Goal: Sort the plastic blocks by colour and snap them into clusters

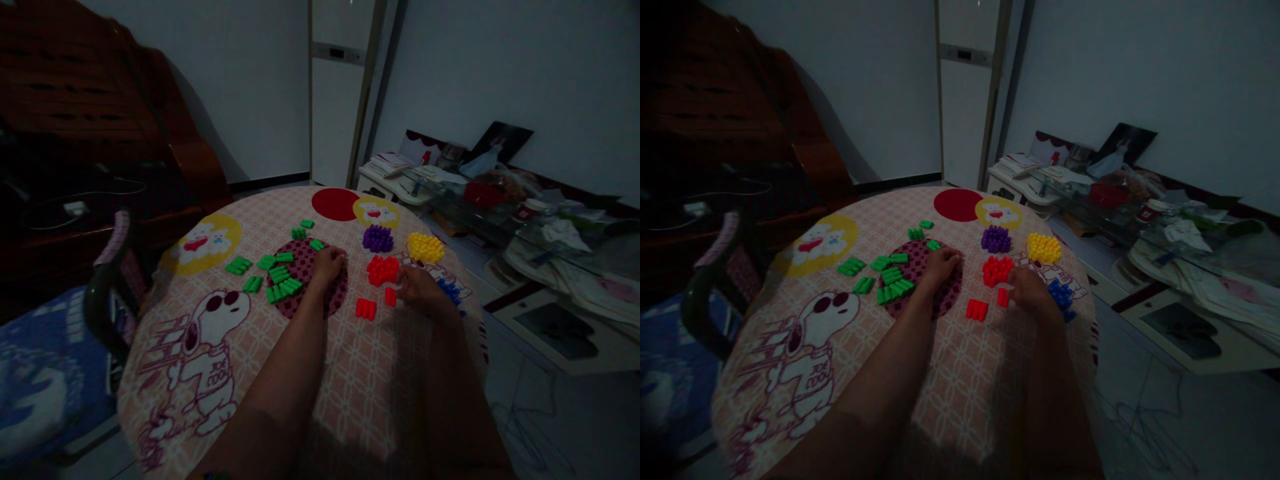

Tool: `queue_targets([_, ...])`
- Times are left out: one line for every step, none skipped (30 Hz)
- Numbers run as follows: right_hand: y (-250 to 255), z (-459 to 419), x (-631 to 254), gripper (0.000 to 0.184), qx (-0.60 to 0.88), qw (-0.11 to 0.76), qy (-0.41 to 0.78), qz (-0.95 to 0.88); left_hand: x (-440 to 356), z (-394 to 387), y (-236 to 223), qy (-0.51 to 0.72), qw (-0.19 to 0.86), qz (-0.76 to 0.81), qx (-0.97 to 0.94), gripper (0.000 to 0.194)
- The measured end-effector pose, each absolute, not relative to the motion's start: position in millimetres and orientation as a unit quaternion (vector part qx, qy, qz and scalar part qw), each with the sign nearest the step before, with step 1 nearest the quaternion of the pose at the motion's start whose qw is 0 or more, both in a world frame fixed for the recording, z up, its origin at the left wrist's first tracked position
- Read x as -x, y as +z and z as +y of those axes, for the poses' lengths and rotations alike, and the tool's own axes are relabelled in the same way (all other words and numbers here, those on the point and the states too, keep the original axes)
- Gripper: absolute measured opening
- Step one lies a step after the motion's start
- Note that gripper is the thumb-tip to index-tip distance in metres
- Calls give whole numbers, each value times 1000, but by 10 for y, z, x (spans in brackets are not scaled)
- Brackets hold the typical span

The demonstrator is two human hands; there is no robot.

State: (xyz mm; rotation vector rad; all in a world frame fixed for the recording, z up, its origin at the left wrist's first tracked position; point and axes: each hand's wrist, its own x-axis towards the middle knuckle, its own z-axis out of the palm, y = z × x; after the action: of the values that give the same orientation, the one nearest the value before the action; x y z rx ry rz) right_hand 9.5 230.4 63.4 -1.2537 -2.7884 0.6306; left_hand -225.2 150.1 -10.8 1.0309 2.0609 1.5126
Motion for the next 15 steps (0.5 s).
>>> queue_targets([627,2311,-98,23,398,4,195,-896,2253,1501,-114,540,192,732,-369,18])
queue_targets([618,2315,-95,21,392,-6,188,-900,2254,1502,-121,540,192,731,-370,18])
queue_targets([607,2313,-85,21,387,-20,181,-904,2256,1504,-128,541,190,731,-369,17])
queue_targets([596,2303,-67,23,386,-36,171,-906,2258,1507,-135,541,188,732,-368,17])
queue_targets([586,2286,-42,27,390,-51,155,-906,2261,1512,-142,541,186,733,-368,16])
queue_targets([576,2263,-11,32,395,-66,135,-907,2263,1516,-148,540,183,735,-367,16])
queue_targets([568,2236,23,36,400,-82,113,-906,2266,1520,-152,540,180,736,-366,16])
queue_targets([561,2209,56,38,403,-98,93,-905,2267,1523,-155,540,178,736,-367,16])
queue_targets([554,2187,84,38,403,-112,77,-905,2268,1524,-156,541,177,736,-368,16])
queue_targets([547,2172,104,36,402,-120,63,-905,2268,1523,-155,542,176,735,-369,16])
queue_targets([540,2167,114,33,401,-121,52,-907,2266,1521,-152,543,178,733,-369,16])
queue_targets([534,2173,113,30,399,-116,44,-908,2264,1518,-149,544,181,732,-369,17])
queue_targets([530,2189,103,28,397,-108,40,-911,2262,1515,-146,545,185,731,-367,17])
queue_targets([530,2212,86,25,393,-98,41,-913,2259,1512,-143,546,188,730,-364,17])
queue_targets([534,2240,66,22,392,-89,45,-915,2257,1511,-141,548,191,730,-362,17])
